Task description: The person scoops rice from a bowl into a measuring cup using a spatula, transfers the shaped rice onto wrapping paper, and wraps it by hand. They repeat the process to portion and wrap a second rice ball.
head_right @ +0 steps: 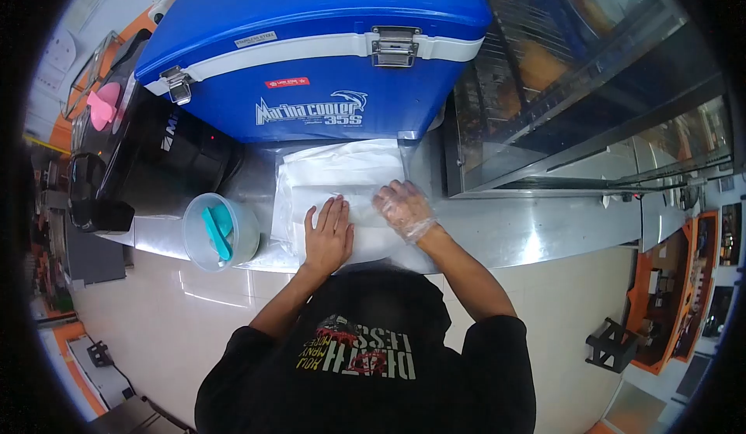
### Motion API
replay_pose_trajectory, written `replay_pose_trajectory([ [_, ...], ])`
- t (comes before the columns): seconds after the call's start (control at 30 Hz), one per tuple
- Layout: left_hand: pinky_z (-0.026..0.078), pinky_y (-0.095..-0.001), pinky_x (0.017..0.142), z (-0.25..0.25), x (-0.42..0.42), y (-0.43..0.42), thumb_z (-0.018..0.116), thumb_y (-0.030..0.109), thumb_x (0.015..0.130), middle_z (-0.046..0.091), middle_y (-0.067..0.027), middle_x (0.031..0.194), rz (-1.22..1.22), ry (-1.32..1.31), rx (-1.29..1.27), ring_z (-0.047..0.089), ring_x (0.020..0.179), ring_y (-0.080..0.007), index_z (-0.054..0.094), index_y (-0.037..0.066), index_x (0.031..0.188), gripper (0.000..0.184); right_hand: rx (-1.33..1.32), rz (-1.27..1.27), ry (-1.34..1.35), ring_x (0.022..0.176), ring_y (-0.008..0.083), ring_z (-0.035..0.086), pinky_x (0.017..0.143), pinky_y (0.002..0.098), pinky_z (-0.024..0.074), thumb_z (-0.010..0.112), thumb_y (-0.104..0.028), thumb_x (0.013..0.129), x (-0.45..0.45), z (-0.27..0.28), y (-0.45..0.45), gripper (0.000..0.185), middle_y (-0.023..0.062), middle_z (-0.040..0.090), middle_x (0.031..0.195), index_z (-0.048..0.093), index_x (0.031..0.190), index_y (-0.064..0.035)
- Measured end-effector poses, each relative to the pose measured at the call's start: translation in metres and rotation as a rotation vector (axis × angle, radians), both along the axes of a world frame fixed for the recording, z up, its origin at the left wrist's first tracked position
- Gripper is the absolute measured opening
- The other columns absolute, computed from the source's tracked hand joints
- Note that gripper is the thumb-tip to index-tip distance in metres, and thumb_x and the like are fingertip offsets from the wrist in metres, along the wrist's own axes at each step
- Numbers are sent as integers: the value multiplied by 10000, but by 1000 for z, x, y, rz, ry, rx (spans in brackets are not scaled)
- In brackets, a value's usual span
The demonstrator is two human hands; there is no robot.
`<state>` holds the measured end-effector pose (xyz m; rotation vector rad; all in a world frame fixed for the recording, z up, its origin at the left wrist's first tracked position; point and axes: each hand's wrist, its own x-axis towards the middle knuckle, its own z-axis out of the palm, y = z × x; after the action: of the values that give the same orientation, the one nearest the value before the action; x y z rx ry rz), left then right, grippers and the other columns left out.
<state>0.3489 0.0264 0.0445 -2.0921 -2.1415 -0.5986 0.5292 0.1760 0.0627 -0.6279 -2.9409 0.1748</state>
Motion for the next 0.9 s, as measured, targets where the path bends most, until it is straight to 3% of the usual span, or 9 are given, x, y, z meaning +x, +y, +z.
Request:
replay_pose_trajectory([
  [0.2, 321, -507, 1103, -6, -8, -2, 647, 173, 868, 542, -168, 1415, -46, -17, 28, 499, 1312, -303, 575, -25, 1327, 505, 50, -193, -18, 1192, 257, 539, 1039, 517, 382, 600, -240, 827, 17, 10, -27, 418, 56, 608, 1249, 637, 1227, -124],
  [0.3, 327, -507, 1097, -6, -10, -1, 642, 164, 866, 532, -185, 1423, -74, -38, 30, 493, 1316, -318, 575, -29, 1325, 503, -107, -186, 120, 1334, 287, 469, 1124, 582, 288, 567, -273, 865, -12, 37, -57, 573, 113, 538, 1397, 529, 1402, -76],
  [0.4, 326, -522, 1102, -8, -11, -6, 631, 151, 872, 495, -237, 1447, -100, -74, 12, 463, 1343, -359, 564, -43, 1331, 503, -150, -310, -115, 1486, 306, 311, 1183, 603, 198, 517, -266, 923, -49, 28, -80, 660, 156, 399, 1552, 368, 1521, -32],
  [0.43, 318, -534, 1113, -11, -12, -6, 625, 147, 877, 473, -262, 1459, -101, -86, 14, 442, 1363, -379, 553, -48, 1340, 508, -169, -342, -217, 1537, 326, 210, 1214, 594, 98, 454, -313, 980, -54, 18, -82, 697, 181, 299, 1623, 249, 1569, -1],
  [0.53, 270, -575, 1155, -25, -13, -5, 608, 141, 894, 379, -336, 1499, -110, -117, -27, 358, 1421, -445, 495, -67, 1383, 543, -228, -450, -127, 1549, 335, 162, 1209, 627, 92, 483, -293, 970, -57, -22, -89, 722, 197, 224, 1648, 226, 1574, 8],
  [0.67, 224, -619, 1179, -40, -11, -4, 583, 164, 919, 298, -390, 1522, -107, -187, -79, 278, 1451, -516, 445, -81, 1416, 571, -198, -480, -92, 1539, 359, 178, 1230, 570, 109, 474, -286, 977, -55, -49, -98, 739, 255, 220, 1629, 191, 1558, 74],
  [0.73, 220, -614, 1181, -39, -12, -6, 573, 156, 924, 260, -394, 1537, -85, -203, -112, 253, 1457, -524, 425, -89, 1425, 577, -237, -489, 21, 1532, 370, 195, 1243, 526, 127, 471, -274, 979, -50, -63, -101, 742, 282, 215, 1620, 176, 1548, 101],
  [0.9, 211, -589, 1190, -29, -13, -8, 567, 179, 922, 241, -340, 1575, -36, -271, -186, 237, 1480, -477, 378, -85, 1461, 629, -266, -496, -25, 1522, 366, 227, 1249, 474, 154, 459, -222, 974, -42, -53, -95, 722, 285, 243, 1608, 168, 1541, 118],
])
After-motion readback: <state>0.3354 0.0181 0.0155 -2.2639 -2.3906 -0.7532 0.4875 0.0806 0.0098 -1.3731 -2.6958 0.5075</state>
